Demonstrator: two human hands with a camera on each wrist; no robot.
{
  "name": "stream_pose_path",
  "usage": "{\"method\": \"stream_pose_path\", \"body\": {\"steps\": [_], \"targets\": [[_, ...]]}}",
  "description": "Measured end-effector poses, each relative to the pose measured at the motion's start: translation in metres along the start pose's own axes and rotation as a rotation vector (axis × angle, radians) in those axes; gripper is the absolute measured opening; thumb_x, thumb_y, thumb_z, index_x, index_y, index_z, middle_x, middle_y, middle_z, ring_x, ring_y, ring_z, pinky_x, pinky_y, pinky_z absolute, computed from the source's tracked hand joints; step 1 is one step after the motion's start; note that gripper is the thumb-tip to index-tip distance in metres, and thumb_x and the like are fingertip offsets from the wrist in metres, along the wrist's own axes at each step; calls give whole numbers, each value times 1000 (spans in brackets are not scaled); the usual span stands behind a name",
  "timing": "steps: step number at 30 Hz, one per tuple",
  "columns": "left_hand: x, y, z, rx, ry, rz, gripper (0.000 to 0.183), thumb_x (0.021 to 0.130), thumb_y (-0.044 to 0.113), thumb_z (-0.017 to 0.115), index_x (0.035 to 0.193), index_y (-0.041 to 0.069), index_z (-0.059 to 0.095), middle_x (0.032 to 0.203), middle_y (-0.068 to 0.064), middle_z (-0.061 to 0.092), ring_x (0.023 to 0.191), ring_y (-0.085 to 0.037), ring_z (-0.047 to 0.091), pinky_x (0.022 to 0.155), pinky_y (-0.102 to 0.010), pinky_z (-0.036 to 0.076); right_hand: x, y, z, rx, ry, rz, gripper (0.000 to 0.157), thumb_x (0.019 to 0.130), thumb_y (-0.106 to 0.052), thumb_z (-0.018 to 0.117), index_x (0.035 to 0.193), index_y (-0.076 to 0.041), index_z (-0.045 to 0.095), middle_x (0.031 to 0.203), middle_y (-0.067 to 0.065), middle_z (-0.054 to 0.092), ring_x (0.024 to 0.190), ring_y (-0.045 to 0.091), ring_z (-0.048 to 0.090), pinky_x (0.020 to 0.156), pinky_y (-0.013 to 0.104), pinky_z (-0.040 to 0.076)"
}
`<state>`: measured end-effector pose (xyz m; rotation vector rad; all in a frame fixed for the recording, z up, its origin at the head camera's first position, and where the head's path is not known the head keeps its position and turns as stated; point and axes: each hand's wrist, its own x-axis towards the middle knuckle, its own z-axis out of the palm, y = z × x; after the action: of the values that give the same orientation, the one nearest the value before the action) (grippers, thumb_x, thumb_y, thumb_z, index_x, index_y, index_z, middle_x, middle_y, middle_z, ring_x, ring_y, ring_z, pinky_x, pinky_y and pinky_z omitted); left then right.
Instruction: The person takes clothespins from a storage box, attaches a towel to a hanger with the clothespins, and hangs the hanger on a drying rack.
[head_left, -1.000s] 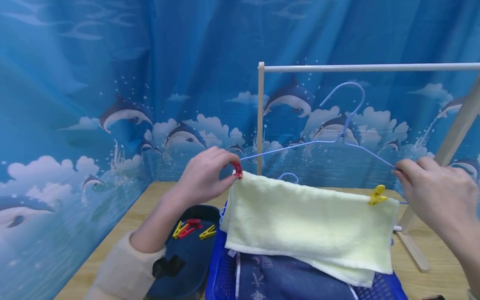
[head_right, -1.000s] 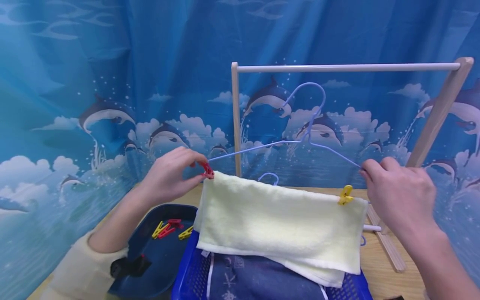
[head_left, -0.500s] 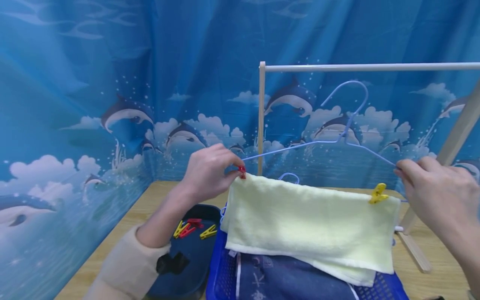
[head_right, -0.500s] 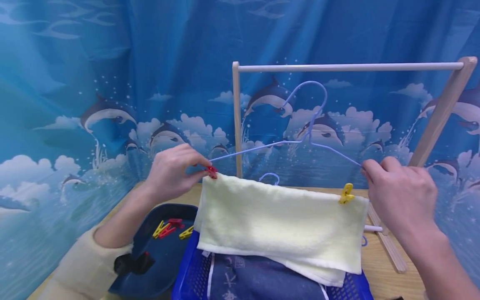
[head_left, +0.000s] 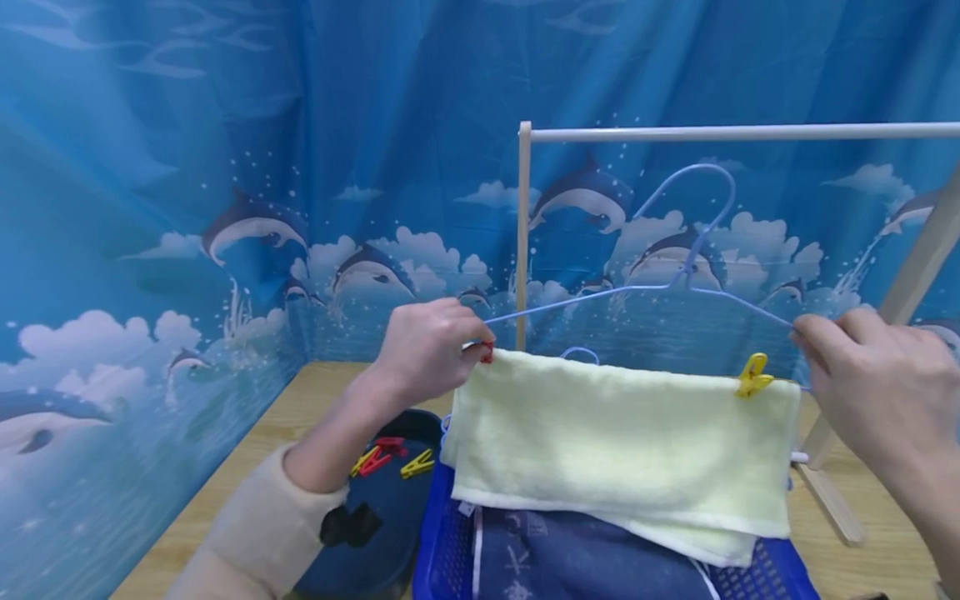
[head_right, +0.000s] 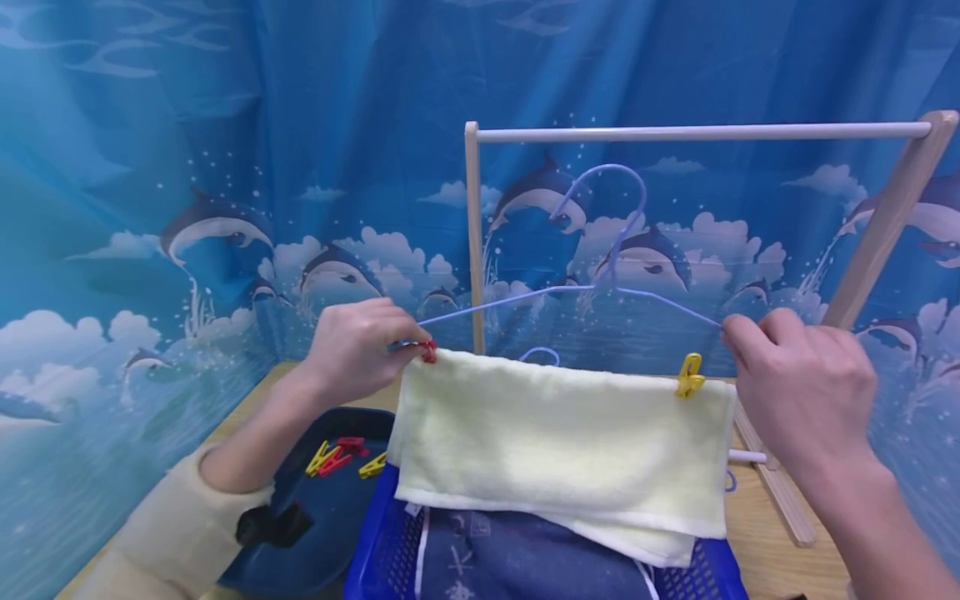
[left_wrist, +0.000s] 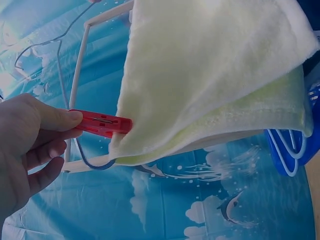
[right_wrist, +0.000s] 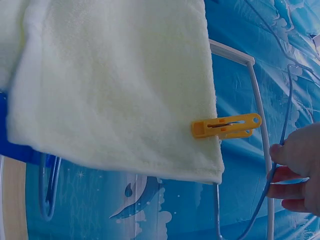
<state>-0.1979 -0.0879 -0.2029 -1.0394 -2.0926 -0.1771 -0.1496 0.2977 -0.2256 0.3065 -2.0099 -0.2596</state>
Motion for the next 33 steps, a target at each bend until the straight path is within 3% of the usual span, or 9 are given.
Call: {"method": "stream_pose_path", "body": {"steps": [2,5,11,14,18,21,24,33], "targets": [[0,0,0,5,-1,5,8,72,13,80,78,12,76,72,2,69,65,-13,61,47,-17,39,2,0,-1,-7,19,-3,38,102,-25,37,90,1,61,70,23,52,46,32,44,44,45,39],[-1,1,1,10,-7,12,7,72,13,80,78,12,76,72,2,69,65,-12,60,47,-16,39,4,-1,-2,-10,48,-4,61,102,-39,16,89,0,61,72,23,53,44,32,43,43,43,38],[-5,2,5,37,-40,23,11,73,14,78,83,11,74,77,0,69,68,-14,61,49,-17,41,3,0,3,17,89,-13,63,102,-39,17,83,1,62,66,21,51,41,30,39,39,40,32],[-6,4,7,51,-60,24,14,75,15,76,87,11,71,81,0,68,67,-13,60,48,-17,40,1,0,5,35,53,7,65,102,-41,16,83,1,62,64,19,50,40,26,37,36,35,27],[-8,5,10,75,-61,39,15,76,16,75,88,11,69,81,0,66,64,-12,59,46,-17,39,-2,0,5,74,-10,37,41,101,-27,37,82,0,61,65,17,49,41,24,38,34,31,23],[-9,4,12,94,-58,52,15,76,16,75,89,11,68,81,-1,66,65,-13,60,46,-18,41,-2,0,4,80,-34,24,15,90,-10,54,80,0,60,66,16,50,41,24,39,34,31,23],[-10,4,13,112,-60,59,16,76,17,75,89,11,68,82,-1,66,67,-13,61,47,-19,42,-2,0,3,72,-54,5,5,84,-4,60,82,0,61,66,15,50,40,22,38,34,30,24],[-10,3,17,119,-66,61,18,75,17,75,91,11,68,84,-2,66,68,-13,60,49,-19,44,-3,-3,2,48,-168,-13,19,74,6,66,90,1,57,73,17,54,40,16,35,33,29,26]]}}
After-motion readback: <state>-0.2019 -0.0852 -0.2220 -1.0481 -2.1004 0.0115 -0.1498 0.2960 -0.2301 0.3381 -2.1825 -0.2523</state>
